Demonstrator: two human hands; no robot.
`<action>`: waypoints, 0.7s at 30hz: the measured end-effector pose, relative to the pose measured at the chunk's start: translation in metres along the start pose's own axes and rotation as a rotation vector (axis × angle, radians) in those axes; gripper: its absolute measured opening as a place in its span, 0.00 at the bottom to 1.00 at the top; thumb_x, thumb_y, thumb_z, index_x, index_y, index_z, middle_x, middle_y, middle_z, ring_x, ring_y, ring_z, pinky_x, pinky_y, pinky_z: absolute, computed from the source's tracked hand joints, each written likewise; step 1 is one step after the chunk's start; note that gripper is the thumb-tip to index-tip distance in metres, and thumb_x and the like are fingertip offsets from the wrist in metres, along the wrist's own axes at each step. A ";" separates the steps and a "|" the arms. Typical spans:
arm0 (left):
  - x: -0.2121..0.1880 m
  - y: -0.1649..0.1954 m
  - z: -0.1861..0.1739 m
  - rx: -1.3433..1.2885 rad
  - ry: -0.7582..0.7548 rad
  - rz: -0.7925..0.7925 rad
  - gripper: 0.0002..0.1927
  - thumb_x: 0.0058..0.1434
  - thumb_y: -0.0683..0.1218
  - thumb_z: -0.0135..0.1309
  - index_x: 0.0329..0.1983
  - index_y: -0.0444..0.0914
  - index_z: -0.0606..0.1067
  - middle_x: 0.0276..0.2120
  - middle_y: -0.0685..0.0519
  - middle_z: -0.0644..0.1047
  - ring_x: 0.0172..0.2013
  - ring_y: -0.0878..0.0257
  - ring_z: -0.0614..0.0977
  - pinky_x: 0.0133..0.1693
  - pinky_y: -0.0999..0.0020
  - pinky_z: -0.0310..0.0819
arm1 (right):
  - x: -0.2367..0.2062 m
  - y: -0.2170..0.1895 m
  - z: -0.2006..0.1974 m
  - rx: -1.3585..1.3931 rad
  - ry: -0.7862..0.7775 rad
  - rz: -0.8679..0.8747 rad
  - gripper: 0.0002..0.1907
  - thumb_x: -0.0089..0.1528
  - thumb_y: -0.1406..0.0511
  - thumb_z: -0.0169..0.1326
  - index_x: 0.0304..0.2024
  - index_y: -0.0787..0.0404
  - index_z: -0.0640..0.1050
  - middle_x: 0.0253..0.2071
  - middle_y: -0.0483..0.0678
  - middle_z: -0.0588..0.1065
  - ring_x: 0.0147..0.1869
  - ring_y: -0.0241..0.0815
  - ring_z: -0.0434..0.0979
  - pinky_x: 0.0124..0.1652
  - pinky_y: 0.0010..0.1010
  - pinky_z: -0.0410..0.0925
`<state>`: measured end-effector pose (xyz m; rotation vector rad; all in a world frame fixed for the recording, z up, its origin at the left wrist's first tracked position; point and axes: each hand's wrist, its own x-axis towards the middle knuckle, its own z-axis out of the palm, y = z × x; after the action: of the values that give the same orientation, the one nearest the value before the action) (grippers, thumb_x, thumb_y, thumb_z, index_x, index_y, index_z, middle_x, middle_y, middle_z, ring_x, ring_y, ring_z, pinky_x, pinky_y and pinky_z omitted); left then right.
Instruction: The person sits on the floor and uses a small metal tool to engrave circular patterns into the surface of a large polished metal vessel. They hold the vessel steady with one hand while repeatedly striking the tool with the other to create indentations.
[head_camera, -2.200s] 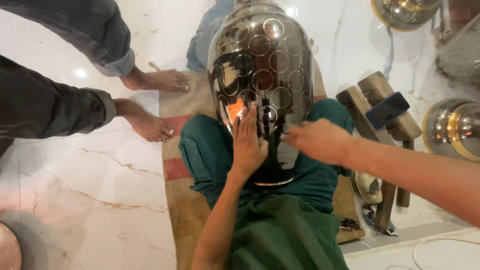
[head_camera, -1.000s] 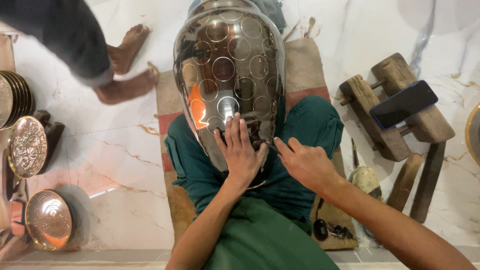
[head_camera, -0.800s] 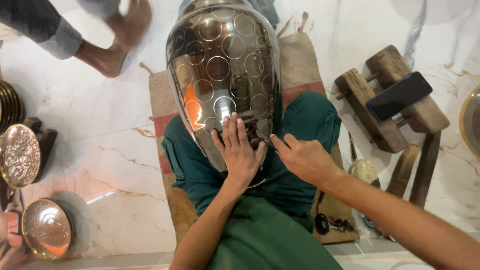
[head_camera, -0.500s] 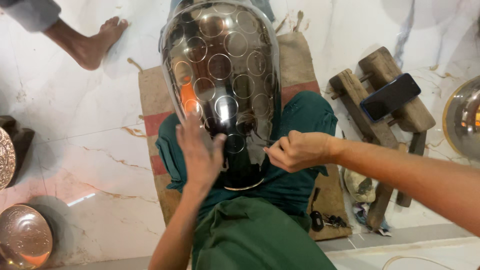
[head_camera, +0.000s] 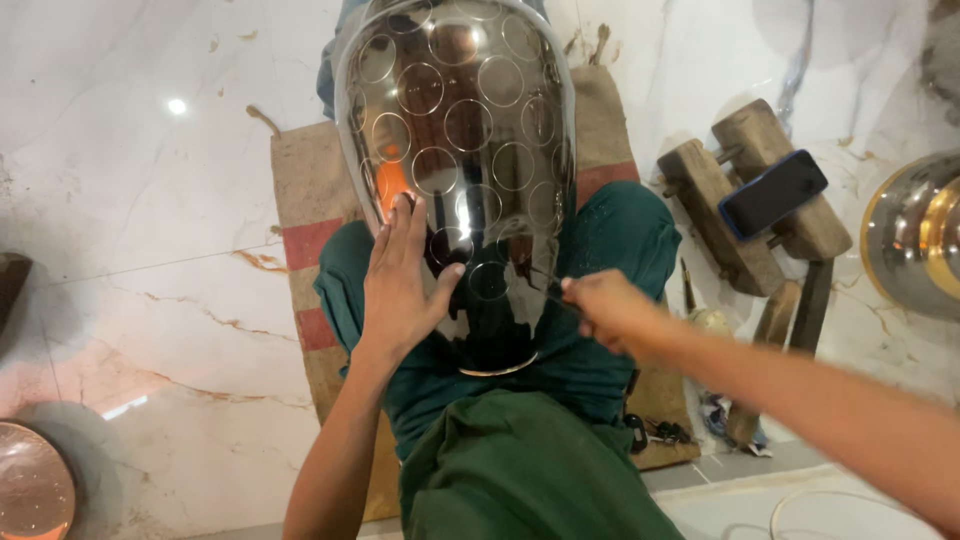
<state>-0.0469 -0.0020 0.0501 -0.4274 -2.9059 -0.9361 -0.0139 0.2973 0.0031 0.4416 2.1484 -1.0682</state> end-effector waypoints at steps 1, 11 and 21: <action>-0.001 0.000 0.000 -0.005 -0.002 -0.010 0.47 0.60 0.51 0.64 0.77 0.35 0.54 0.73 0.34 0.58 0.73 0.42 0.61 0.70 0.50 0.55 | 0.012 0.001 -0.008 0.175 -0.178 0.236 0.22 0.68 0.51 0.52 0.47 0.64 0.80 0.22 0.48 0.71 0.19 0.36 0.57 0.22 0.32 0.53; -0.007 -0.015 0.001 -0.140 0.012 -0.028 0.46 0.61 0.47 0.61 0.78 0.34 0.50 0.74 0.37 0.58 0.74 0.42 0.60 0.71 0.52 0.54 | 0.004 -0.043 -0.005 0.098 -0.020 0.011 0.23 0.57 0.70 0.57 0.55 0.68 0.80 0.30 0.49 0.77 0.24 0.35 0.74 0.22 0.30 0.68; -0.013 -0.019 0.002 -0.205 -0.001 -0.086 0.45 0.60 0.43 0.59 0.78 0.35 0.51 0.74 0.39 0.60 0.73 0.41 0.62 0.70 0.55 0.58 | -0.013 0.002 -0.024 -1.703 0.390 -1.551 0.17 0.56 0.70 0.56 0.48 0.65 0.79 0.37 0.46 0.69 0.38 0.43 0.71 0.32 0.30 0.67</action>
<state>-0.0400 -0.0191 0.0362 -0.3155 -2.8603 -1.2534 -0.0137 0.3182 0.0213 -2.0778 2.5946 0.7194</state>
